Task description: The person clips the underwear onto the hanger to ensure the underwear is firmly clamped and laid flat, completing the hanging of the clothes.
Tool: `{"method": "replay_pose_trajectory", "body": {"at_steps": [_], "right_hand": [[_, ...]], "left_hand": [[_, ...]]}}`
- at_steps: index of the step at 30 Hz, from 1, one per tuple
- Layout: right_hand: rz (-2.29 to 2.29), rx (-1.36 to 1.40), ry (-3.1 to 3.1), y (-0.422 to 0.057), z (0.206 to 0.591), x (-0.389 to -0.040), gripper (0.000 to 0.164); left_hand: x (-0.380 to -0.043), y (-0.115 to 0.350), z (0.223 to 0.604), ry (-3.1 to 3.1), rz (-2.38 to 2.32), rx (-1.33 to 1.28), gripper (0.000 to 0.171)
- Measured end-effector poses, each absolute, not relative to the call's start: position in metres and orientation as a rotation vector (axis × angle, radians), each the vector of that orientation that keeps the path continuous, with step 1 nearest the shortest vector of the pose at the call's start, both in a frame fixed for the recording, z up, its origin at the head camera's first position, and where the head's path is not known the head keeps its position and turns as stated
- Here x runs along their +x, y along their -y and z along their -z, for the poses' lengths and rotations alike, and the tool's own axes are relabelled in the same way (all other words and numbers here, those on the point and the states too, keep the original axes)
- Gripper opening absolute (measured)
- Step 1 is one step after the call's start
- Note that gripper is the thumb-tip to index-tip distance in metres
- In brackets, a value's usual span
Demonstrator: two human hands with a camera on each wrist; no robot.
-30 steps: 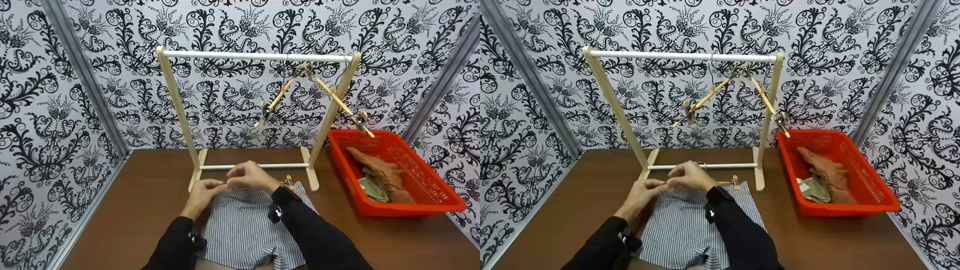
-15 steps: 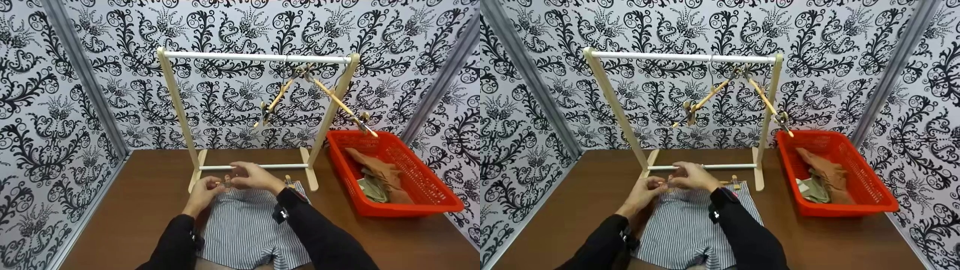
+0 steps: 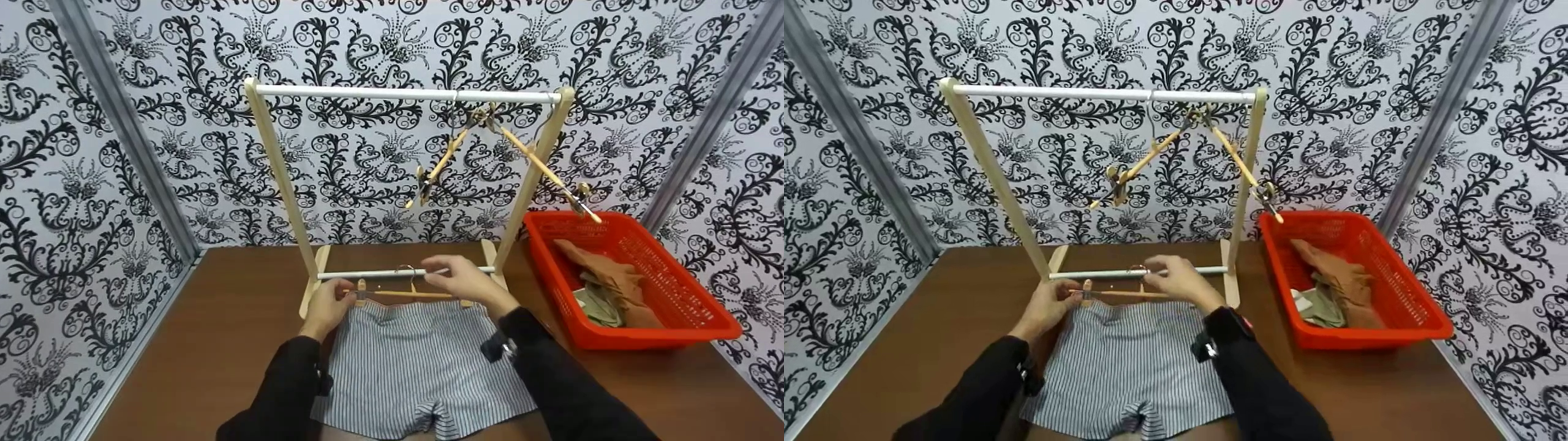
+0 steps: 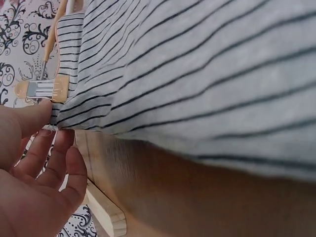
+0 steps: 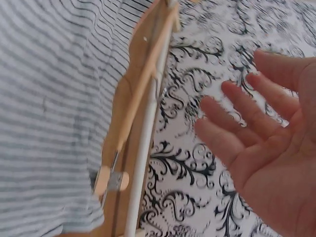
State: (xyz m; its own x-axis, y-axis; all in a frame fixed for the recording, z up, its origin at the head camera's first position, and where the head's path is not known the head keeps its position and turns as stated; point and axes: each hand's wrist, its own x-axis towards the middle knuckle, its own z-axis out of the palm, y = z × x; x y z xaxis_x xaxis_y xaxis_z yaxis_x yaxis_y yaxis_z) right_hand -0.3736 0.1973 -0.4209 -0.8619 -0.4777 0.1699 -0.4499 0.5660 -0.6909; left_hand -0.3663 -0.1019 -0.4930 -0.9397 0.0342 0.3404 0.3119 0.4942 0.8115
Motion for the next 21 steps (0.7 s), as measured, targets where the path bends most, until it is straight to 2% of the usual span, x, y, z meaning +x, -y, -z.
{"method": "replay_pose_trajectory", "body": {"at_steps": [4, 10, 16, 21], "right_hand": [[1.203, -0.726, -2.758, -0.224, 0.431, -0.364, 0.041], [1.322, -0.307, -2.799, -0.253, 0.459, -0.346, 0.041], [1.375, -0.103, -2.878, -0.262, 0.475, -0.33, 0.046], [1.422, -0.053, -2.844, -0.263, 0.479, -0.324, 0.047]], "left_hand": [[-0.369, 0.1, 0.494, 2.478, 1.345, -0.277, 0.014], [-0.371, 0.093, 0.494, 2.55, 1.181, -0.186, 0.016], [-0.368, 0.071, 0.485, 2.583, 1.012, -0.066, 0.037], [-0.368, 0.046, 0.471, 2.582, 0.924, -0.189, 0.048]]}}
